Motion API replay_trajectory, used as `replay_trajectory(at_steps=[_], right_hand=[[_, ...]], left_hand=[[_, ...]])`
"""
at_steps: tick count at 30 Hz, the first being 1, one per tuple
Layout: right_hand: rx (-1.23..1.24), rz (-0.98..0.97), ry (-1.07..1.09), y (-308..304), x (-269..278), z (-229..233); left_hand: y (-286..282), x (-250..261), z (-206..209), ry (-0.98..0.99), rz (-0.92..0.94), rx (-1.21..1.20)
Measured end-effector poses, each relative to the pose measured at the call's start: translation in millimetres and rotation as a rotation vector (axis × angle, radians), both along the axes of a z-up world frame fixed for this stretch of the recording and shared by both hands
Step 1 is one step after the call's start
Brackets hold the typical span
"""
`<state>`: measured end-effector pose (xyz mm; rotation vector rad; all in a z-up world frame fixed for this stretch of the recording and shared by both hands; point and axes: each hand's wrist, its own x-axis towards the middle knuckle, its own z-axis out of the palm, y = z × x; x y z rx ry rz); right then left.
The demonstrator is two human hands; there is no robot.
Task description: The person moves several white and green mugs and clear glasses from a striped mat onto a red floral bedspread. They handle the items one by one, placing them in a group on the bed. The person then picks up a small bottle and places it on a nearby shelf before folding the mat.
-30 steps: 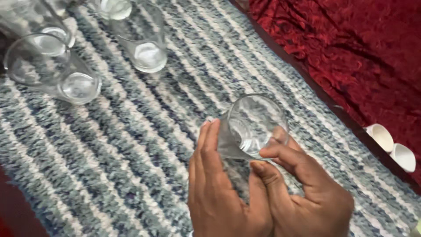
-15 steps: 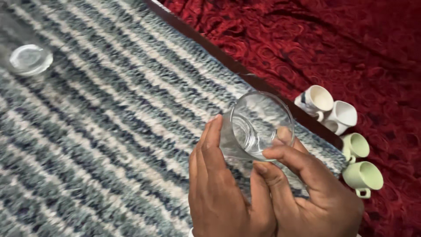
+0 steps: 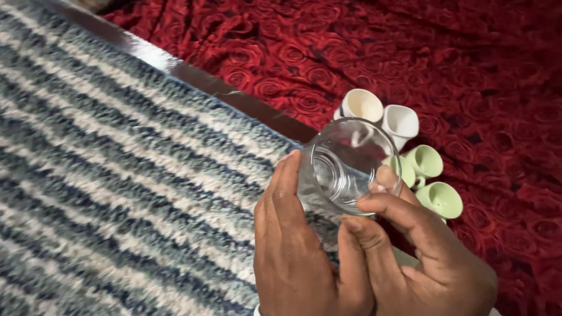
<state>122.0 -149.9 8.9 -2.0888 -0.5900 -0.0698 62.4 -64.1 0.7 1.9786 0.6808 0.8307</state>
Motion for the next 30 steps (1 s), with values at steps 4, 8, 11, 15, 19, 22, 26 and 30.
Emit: replay_trajectory(at_steps=[4, 8, 11, 15, 19, 22, 26, 30], right_hand=[[-0.034, -0.046, 0.020, -24.5, 14.7, 0.8], [-0.046, -0.068, 0.010, -51.7, 28.8, -3.7], [-0.022, -0.052, 0.024, -74.8, 41.8, -11.4], [-0.059, -0.127, 0.024, -106.1, 51.9, -18.4], [-0.085, -0.264, 0.161, -138.8, 62.6, -23.2], [-0.107, -0.236, 0.053, -166.8, 73.7, -31.0], [-0.049, -0.294, 0.062, -199.9, 85.4, -39.7], [-0.047, -0.437, 0.088, -224.2, 97.2, -47.2]], left_hand=[[-22.2, 18.3, -6.0, 0.063, -0.032, 0.036], [-45.8, 35.0, -8.6, 0.089, -0.082, 0.010], [-63.5, 47.4, -9.6, 0.078, -0.111, 0.018], [-90.9, 63.0, -12.2, 0.120, -0.134, 0.033], [-120.7, 79.8, -20.2, 0.170, -0.191, 0.018], [-146.0, 92.9, -24.1, 0.170, -0.246, -0.025], [-176.9, 115.6, -27.1, 0.122, -0.302, -0.076], [-204.6, 139.1, -31.8, 0.112, -0.354, -0.073]])
